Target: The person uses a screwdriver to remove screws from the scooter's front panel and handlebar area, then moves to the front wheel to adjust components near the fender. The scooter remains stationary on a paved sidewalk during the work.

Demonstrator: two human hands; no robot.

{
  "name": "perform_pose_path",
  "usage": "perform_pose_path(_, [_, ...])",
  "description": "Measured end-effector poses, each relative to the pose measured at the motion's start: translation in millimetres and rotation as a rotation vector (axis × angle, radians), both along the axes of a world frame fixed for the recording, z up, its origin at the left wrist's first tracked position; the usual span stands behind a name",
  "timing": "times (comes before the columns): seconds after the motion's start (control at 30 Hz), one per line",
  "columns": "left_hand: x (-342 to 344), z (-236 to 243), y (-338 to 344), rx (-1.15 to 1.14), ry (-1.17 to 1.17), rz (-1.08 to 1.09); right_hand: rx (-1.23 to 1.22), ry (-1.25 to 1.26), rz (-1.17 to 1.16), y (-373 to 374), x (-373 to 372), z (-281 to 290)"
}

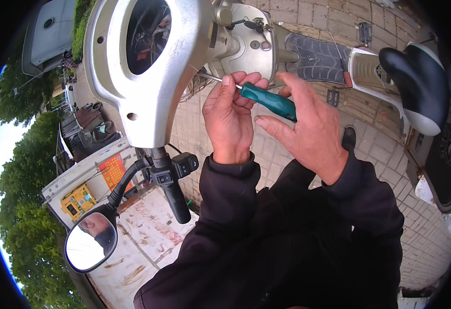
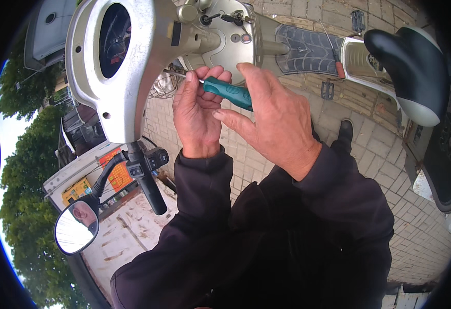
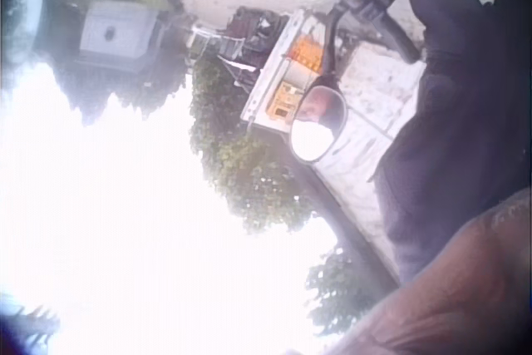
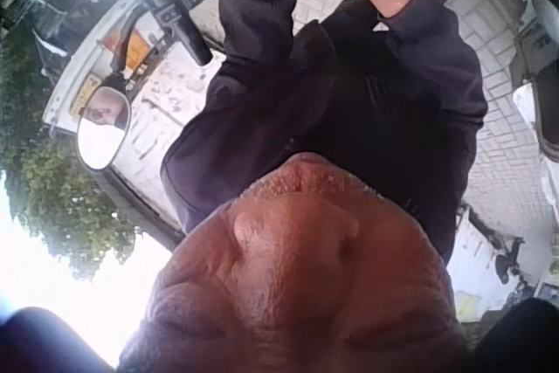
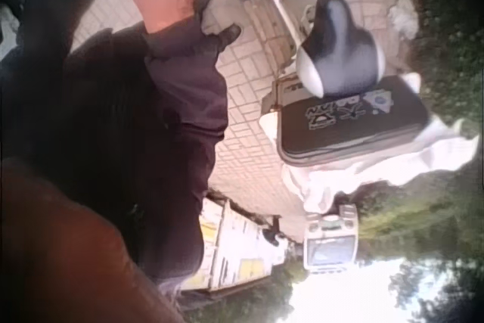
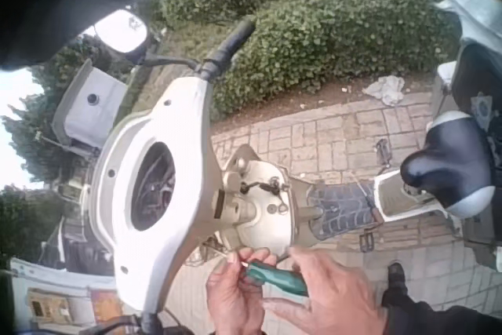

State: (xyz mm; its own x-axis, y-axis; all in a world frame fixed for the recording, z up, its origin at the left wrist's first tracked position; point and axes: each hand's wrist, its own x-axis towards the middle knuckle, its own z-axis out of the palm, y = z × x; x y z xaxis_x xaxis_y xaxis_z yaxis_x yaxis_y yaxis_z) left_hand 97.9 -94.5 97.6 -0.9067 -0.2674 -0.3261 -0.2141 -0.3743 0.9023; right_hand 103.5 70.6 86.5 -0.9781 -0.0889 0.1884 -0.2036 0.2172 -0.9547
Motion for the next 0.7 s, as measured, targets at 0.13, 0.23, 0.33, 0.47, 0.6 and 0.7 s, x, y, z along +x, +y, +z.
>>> perform_pose_path(0.13, [-4.7, 8.6, 1.8, 0.131, 0.001, 0.028, 0.236, 0.322, 0.029, -11.5, -6.0, 7.2])
perform_pose_path(0.23, [-7.1, 10.5, -2.9, 0.136, 0.012, -0.007, -0.639, -0.871, 0.199, -5.8, -12.0, 10.3])
perform_pose_path(0.33, [-3.4, 11.2, -2.7, 0.174, -0.026, 0.009, -0.868, -1.209, 0.253, -1.7, -12.9, 14.8])
perform_pose_path(0.47, [-6.8, 13.4, -0.4, 0.243, -0.017, 0.057, -0.297, -0.614, 0.150, -13.4, -4.4, 17.4])
perform_pose_path(0.6, [-6.6, 12.3, 1.5, 0.265, -0.012, 0.069, -0.031, -0.286, 0.219, -12.8, -4.2, 9.9])
perform_pose_path(0.7, [-6.1, 11.7, -1.2, 0.223, -0.025, 0.062, -0.463, -0.796, 0.445, -4.7, -11.3, 3.5])
